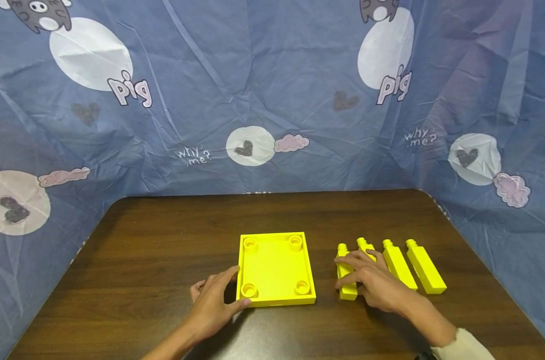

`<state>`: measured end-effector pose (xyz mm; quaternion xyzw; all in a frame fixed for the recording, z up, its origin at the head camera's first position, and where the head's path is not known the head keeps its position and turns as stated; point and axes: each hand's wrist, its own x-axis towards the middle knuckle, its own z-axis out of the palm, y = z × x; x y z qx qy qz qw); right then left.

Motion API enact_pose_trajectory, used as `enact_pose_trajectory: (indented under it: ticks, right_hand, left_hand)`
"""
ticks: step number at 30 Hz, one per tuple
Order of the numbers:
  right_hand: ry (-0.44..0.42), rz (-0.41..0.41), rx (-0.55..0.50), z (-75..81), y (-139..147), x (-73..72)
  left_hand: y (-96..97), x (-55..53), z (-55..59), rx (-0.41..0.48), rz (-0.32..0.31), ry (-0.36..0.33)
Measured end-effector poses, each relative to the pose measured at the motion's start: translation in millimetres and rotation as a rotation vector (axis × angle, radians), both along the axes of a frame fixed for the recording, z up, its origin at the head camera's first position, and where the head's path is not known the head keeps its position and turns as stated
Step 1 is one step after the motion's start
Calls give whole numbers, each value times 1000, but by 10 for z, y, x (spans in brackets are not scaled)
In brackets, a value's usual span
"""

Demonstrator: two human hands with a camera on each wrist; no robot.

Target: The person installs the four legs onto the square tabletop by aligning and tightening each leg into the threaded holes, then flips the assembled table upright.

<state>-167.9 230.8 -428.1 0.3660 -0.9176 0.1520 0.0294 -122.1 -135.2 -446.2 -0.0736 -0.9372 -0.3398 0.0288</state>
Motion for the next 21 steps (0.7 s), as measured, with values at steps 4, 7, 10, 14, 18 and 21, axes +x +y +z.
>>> enact_pose_trajectory:
  ticks: [4, 7, 10, 14, 18, 21]
  right_hand:
    - [52, 24, 11, -11, -28, -16]
    - [142, 60, 5, -25, -49, -41]
    - [238, 91, -43, -25, -65, -66]
    - [299, 98, -151, 12, -91, -92]
    - [319, 97, -238, 68, -129, -107]
    - [320, 102, -289, 108, -149, -118]
  left_hand:
    - [0, 7, 14, 7, -5, 6]
    - [1, 12, 21, 8, -4, 6]
    - [5, 14, 25, 7, -3, 7]
    - [6, 15, 22, 5, -1, 7]
    - [5, 12, 17, 2, 1, 7]
    - [3, 9, 17, 4, 1, 6]
